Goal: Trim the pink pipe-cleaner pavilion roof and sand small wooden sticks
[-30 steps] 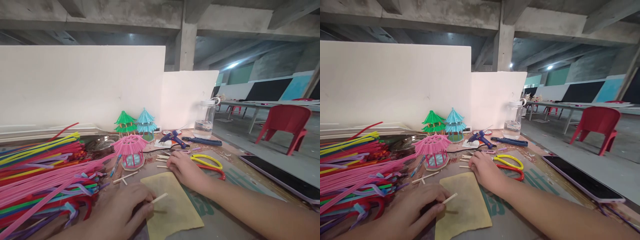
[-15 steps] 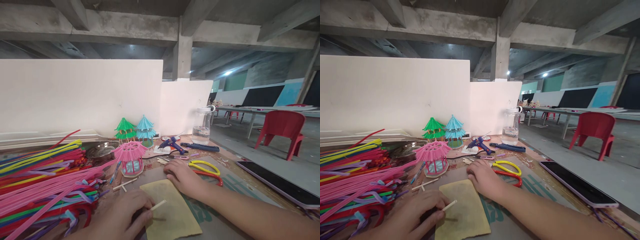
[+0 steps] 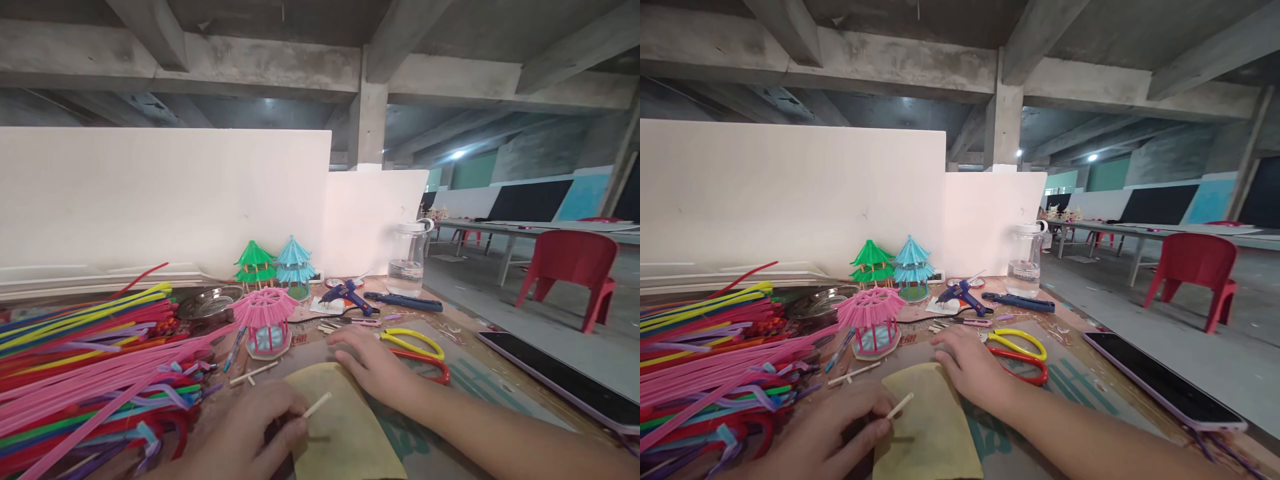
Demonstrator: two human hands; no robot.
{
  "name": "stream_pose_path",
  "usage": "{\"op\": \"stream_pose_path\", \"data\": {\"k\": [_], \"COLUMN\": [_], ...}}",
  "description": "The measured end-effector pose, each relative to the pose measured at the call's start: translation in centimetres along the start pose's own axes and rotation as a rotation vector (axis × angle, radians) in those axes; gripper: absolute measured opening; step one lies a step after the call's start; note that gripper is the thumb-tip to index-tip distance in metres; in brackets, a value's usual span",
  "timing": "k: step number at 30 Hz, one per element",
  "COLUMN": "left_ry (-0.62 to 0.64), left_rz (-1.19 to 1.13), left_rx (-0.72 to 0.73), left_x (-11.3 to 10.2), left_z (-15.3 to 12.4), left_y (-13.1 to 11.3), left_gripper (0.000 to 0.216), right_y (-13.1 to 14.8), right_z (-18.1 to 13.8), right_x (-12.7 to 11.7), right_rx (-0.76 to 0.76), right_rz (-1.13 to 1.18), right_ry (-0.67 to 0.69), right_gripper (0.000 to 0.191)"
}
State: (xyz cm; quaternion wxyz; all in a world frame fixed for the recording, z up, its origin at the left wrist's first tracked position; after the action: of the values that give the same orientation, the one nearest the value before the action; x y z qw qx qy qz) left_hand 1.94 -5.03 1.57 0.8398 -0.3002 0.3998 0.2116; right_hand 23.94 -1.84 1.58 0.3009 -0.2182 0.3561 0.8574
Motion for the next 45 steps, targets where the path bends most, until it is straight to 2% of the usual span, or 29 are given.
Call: {"op": "stream_pose_path", "data": {"k": [4, 8, 10, 15, 20, 25, 28, 38, 45], "left_ry": [-0.080, -0.123, -0.124, -0.111, -0.068, -0.035, -0.034, -0.009, -0.019], "left_rz": [-0.048, -0.062, -0.056, -0.034, -0.052, -0.025, -0.017, -0.017, -0.036], "left_rx": [0.015, 0.033, 0.051, 0.104, 0.117, 0.114, 0.115, 0.157, 0.201], "left_x": [-0.2, -0.4, -0.4, -0.3, -0.2, -0.2, -0.1, -0.3, -0.3], "left_z": [0.0, -0.1, -0.2, -0.3, 0.1, 0.3, 0.3, 0.6, 1.1], "left_y": [0.1, -0.1, -0.2, -0.4, -0.4, -0.2, -0.2, -0.5, -0.8], "left_gripper": [0.023, 0.022, 0.020, 0.017, 0.011, 0.016, 0.018, 0.025, 0.029], "right_y": [2.3, 5.4, 6.2, 6.3, 5.6, 5.4, 5.7, 6.6, 5.9], "right_z": [-1.0, -2.1, -2.5, -2.8, -2.6, -2.5, -2.6, -3.1, -3.0], "right_x": [-0.2, 0.1, 0.3, 0.8, 0.7, 0.7, 0.6, -0.7, -0.8], "right_rx": [0.110, 0.150, 0.170, 0.260, 0.441, 0.573, 0.561, 0.385, 0.454], "right_rz": [0.284, 0.573, 0.644, 0.751, 0.854, 0.962, 0.974, 0.981, 1.137], "right_ry": [0.027, 0.201, 0.218, 0.220, 0.145, 0.157, 0.168, 0.214, 0.233], "right_gripper": [0.026, 0.022, 0.020, 0.021, 0.037, 0.052, 0.053, 0.053, 0.039]}}
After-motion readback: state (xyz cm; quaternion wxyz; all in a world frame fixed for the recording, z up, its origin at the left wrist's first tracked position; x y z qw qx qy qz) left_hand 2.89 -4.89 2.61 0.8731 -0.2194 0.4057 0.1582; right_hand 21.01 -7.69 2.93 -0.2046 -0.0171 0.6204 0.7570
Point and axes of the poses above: each hand's wrist, its own z-axis towards the middle knuckle, its own x-axis out of the palm, y = z × x, the point moved 3 cm from there along z, towards the middle knuckle, and after that the axes turned 12 degrees about -y, right-handed, at the moved point
